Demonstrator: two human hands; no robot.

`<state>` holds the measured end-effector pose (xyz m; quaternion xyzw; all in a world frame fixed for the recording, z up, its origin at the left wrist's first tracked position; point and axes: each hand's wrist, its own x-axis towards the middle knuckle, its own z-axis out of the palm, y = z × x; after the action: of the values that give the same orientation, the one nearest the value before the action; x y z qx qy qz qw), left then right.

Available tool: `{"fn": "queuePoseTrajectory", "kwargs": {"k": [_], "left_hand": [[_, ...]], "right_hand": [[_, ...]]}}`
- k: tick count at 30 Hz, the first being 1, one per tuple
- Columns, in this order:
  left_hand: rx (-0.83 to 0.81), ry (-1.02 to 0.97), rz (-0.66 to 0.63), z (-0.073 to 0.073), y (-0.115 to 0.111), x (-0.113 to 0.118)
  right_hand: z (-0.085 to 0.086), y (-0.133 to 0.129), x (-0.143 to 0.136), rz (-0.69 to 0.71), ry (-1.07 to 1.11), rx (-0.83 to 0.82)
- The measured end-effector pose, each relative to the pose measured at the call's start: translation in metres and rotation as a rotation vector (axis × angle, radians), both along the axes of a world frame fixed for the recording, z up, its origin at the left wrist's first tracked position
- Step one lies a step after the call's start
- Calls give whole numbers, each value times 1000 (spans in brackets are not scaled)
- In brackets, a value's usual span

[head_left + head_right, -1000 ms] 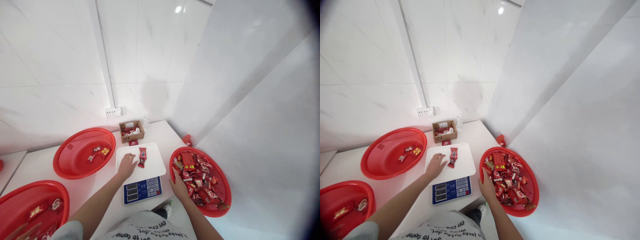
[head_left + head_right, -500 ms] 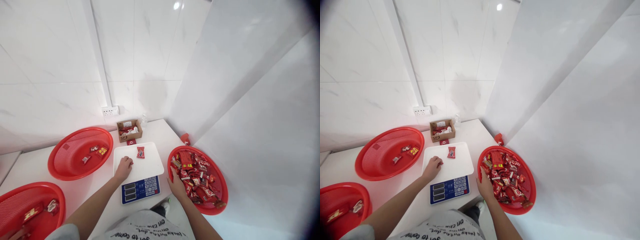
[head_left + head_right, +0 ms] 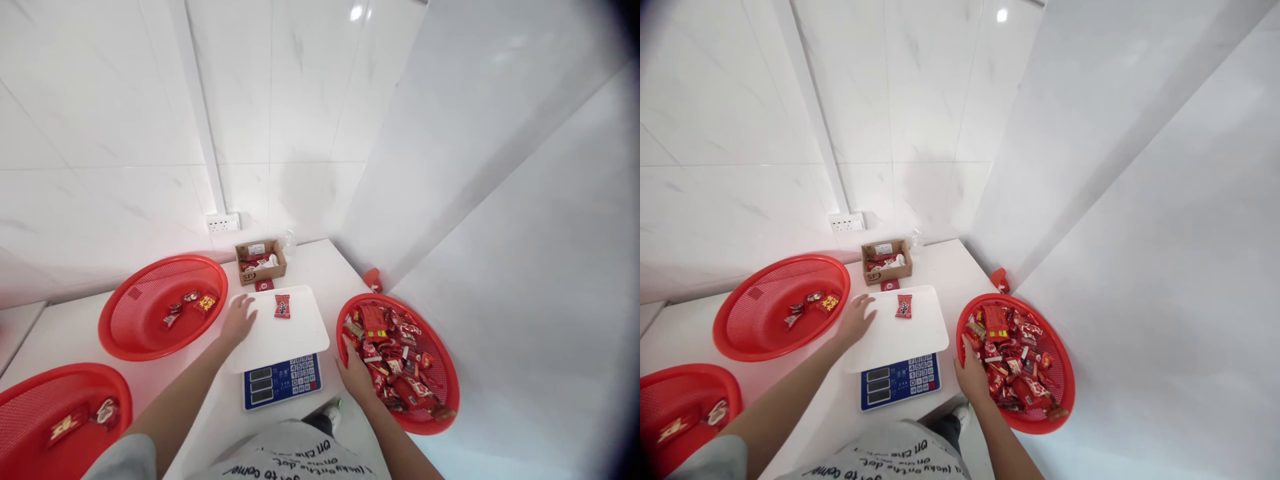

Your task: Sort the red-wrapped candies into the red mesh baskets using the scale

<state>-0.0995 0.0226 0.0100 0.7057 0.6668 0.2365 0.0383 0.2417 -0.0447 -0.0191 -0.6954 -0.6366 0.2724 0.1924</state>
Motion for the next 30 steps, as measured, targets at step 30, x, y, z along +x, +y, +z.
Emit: {"fn": "queuePoseTrajectory", "kwargs": {"k": [30], "left_hand": [[-347, 178, 338, 4, -54, -74]], "right_hand": [[10, 0, -3, 8, -79, -56]]}}
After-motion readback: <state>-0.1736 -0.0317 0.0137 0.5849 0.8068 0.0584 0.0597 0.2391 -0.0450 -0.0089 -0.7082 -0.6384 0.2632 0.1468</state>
